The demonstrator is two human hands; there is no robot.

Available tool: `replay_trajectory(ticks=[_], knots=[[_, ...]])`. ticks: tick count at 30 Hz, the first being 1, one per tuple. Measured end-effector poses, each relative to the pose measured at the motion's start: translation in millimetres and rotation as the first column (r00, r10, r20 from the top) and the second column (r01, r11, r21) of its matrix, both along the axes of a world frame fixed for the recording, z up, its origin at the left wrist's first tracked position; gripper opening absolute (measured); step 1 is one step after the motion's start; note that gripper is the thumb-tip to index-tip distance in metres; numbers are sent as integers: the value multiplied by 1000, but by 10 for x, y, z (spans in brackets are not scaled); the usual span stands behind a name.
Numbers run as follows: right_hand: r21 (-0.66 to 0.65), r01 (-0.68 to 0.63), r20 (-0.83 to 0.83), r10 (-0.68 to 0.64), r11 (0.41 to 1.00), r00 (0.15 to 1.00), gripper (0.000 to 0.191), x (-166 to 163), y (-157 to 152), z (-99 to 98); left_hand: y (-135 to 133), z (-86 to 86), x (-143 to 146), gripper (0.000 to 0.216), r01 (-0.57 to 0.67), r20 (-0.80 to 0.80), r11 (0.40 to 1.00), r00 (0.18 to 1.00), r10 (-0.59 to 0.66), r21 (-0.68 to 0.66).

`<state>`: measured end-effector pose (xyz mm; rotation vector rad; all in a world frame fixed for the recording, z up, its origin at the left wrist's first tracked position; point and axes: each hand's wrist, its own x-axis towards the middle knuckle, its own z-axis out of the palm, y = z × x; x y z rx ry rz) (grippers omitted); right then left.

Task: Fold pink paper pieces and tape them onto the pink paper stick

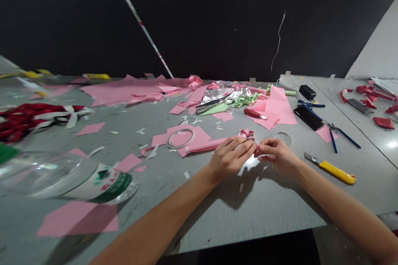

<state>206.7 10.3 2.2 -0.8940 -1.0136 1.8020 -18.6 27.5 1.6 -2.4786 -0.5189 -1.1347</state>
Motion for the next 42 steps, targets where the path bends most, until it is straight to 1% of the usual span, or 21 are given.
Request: replay_trajectory(ticks=[4, 10, 15, 22, 30, 33, 37, 39, 42], knots=[[-12, 0, -7, 0, 1000, 1000, 40, -3, 8, -10, 2, -10, 5, 29, -6, 10, 1000, 1000, 6, 12], [-18, -20, 0, 20, 1000, 1000, 36, -15, 1, -16, -31, 19, 46, 25, -36, 17, 996, 999, 34, 88], [-10, -29, 2, 29, 1000, 1000, 37, -26, -24, 24, -44, 15, 54, 27, -12, 38, 998, 999, 10, 54], [-1, -24, -13, 24, 1000, 1000, 36, -31, -37, 18, -52, 31, 61, 21, -20, 41, 995, 999, 15, 102], [15, -24, 12, 24, 1000, 1000, 40, -33, -47, 69, -67, 51, 75, 23, -22, 42, 995, 999, 18, 96], [45, -1, 35, 0, 999, 999, 40, -31, -39, 77, -54, 36, 106, 23, -45, 89, 998, 995, 42, 41], [105, 26, 76, -34, 994, 997, 39, -17, -13, 37, -58, 23, 168, 15, -47, 246, 994, 967, 70, -102], [137, 44, 95, -57, 990, 994, 38, -16, -3, 13, -85, 21, 203, 7, -23, 290, 981, 954, 78, -190], [210, 103, 88, -124, 972, 988, 36, -24, 4, 0, -136, 7, 256, 11, 52, 324, 936, 944, 67, -347]])
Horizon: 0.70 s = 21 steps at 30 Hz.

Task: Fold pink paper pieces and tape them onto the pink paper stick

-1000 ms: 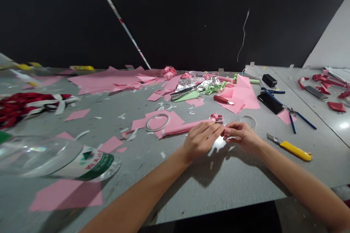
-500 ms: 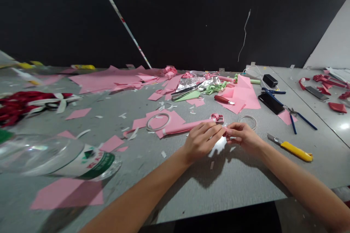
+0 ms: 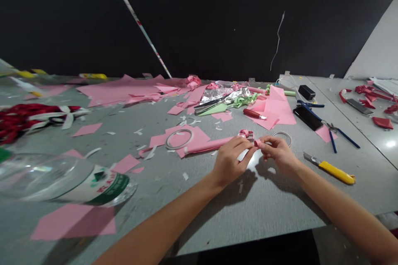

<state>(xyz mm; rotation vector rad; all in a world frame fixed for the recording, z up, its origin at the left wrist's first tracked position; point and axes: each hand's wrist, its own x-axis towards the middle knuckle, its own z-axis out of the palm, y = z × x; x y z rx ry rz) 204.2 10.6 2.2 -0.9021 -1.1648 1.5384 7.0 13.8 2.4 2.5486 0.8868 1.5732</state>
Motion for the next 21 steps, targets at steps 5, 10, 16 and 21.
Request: replay_trajectory(ticks=[5, 10, 16, 21], knots=[[79, 35, 18, -37, 996, 999, 33, -2, 12, -13, -26, -55, 54, 9, 65, 89, 969, 995, -44, -240], [103, 32, 43, -37, 994, 998, 31, 1, 24, -64, -6, -98, 39, 11, 65, 88, 961, 995, -42, -269], [120, 21, 51, -27, 993, 998, 30, -21, 11, -69, -2, -125, 9, 10, 48, 20, 984, 999, -46, -171], [99, 6, 51, -11, 995, 999, 30, -11, 24, -71, 11, -133, 11, 10, 50, 9, 985, 999, -49, -163]])
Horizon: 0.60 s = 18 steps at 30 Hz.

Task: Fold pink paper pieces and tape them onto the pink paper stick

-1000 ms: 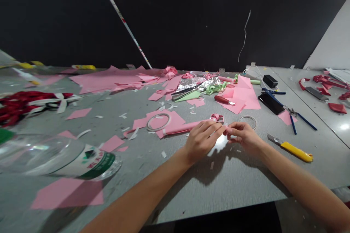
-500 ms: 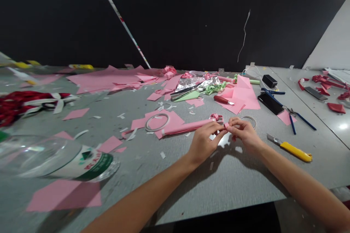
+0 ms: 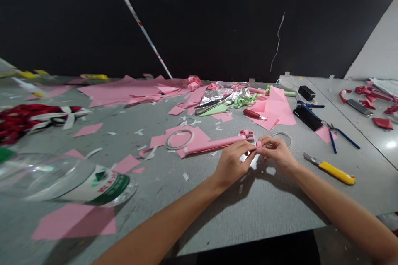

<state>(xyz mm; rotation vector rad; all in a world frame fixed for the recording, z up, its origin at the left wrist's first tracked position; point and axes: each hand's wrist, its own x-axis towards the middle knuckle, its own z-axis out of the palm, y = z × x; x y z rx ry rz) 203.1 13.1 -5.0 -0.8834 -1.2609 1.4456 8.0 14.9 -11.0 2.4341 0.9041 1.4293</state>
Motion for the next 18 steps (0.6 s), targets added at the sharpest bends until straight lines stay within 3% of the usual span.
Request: replay_trajectory(ticks=[5, 10, 13, 15, 18], knots=[[-7, 6, 6, -6, 1000, 1000, 30, 12, 3, 1, -12, 22, 24, 9, 28, 46, 995, 999, -23, -95], [-6, -27, 130, 27, 1000, 991, 36, 49, -6, 71, 41, 117, 13, 21, 36, 160, 939, 987, 21, -343], [55, 63, 196, -73, 996, 978, 38, 75, 20, 92, 128, 147, -10, 21, 107, 206, 878, 978, -10, -467], [24, 130, 166, -132, 991, 977, 38, 81, 38, 84, 169, 133, -5, 21, 147, 203, 846, 978, -47, -513], [-63, 136, 104, -129, 989, 986, 39, 64, 35, 67, 164, 92, 35, 19, 110, 201, 851, 980, -6, -513]])
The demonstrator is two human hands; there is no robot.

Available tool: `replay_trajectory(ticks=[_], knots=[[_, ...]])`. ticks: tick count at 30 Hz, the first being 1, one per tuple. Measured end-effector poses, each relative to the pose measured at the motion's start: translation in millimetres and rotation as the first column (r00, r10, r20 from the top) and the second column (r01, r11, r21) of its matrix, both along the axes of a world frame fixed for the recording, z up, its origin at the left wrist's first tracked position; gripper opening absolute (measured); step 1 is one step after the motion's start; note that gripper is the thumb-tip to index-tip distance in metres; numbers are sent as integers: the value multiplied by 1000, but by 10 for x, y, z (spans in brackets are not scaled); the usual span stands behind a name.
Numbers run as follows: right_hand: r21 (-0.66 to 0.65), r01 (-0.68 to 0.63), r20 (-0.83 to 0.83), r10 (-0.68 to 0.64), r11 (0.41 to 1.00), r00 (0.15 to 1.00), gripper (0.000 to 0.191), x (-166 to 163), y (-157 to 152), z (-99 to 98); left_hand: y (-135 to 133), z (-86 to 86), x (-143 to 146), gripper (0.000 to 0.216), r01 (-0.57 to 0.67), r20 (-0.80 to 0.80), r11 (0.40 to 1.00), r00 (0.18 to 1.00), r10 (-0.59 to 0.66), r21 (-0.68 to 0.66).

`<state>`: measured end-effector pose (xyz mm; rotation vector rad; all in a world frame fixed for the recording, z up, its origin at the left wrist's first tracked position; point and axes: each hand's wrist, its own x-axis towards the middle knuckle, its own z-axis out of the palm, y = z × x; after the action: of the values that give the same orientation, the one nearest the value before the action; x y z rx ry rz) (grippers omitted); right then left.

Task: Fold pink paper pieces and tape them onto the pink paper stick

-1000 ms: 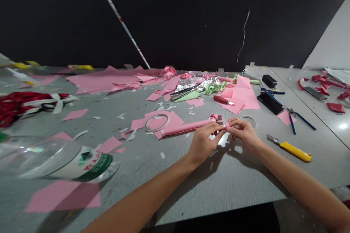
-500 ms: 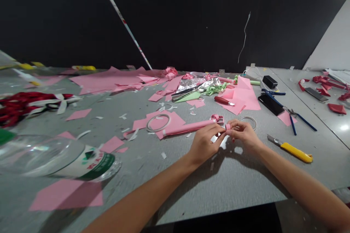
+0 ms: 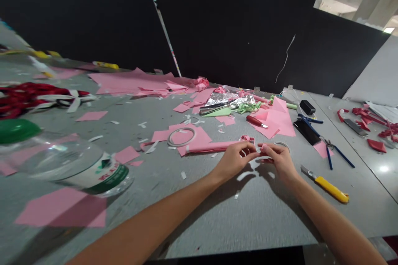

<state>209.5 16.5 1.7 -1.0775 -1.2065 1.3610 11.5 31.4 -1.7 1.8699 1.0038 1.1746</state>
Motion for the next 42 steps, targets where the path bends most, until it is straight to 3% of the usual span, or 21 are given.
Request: replay_trajectory(ticks=[4, 8, 17, 20, 23, 25, 28, 32, 37, 42], knots=[[22, -121, 21, 121, 992, 992, 35, -50, -60, 14, -68, -25, 37, 21, -101, -11, 989, 995, 103, 112], [8, -183, 2, 183, 983, 983, 36, -61, -96, 34, -89, -26, 15, 16, -103, -33, 969, 993, 113, 223], [15, -278, 55, 277, 960, 959, 46, -46, -95, 12, -44, -21, -21, 15, -160, 15, 959, 987, 161, 234], [85, -141, 121, 130, 986, 984, 29, 5, -60, 41, 2, -15, -67, 15, -157, -27, 948, 985, 171, 277], [286, 41, 249, -115, 958, 962, 24, 67, -18, 92, 33, -36, -115, 10, -87, -154, 900, 974, 168, 428], [360, -3, 316, -119, 933, 941, 21, 75, -5, 112, 30, -60, -130, 11, -18, -243, 851, 955, 170, 524], [337, -124, 362, -6, 933, 932, 19, 43, -7, 100, 3, -88, -124, 14, 41, -305, 809, 936, 174, 586], [297, -142, 330, 38, 944, 943, 19, 14, -15, 49, -17, -99, -107, 17, 69, -289, 833, 951, 111, 549], [313, -118, 317, 14, 942, 948, 16, 18, -28, 20, -9, -109, -108, 16, 21, -201, 892, 977, 78, 451], [290, -113, 288, 26, 950, 957, 15, 8, -35, 33, -16, -106, -108, 16, 4, -169, 891, 982, 81, 453]])
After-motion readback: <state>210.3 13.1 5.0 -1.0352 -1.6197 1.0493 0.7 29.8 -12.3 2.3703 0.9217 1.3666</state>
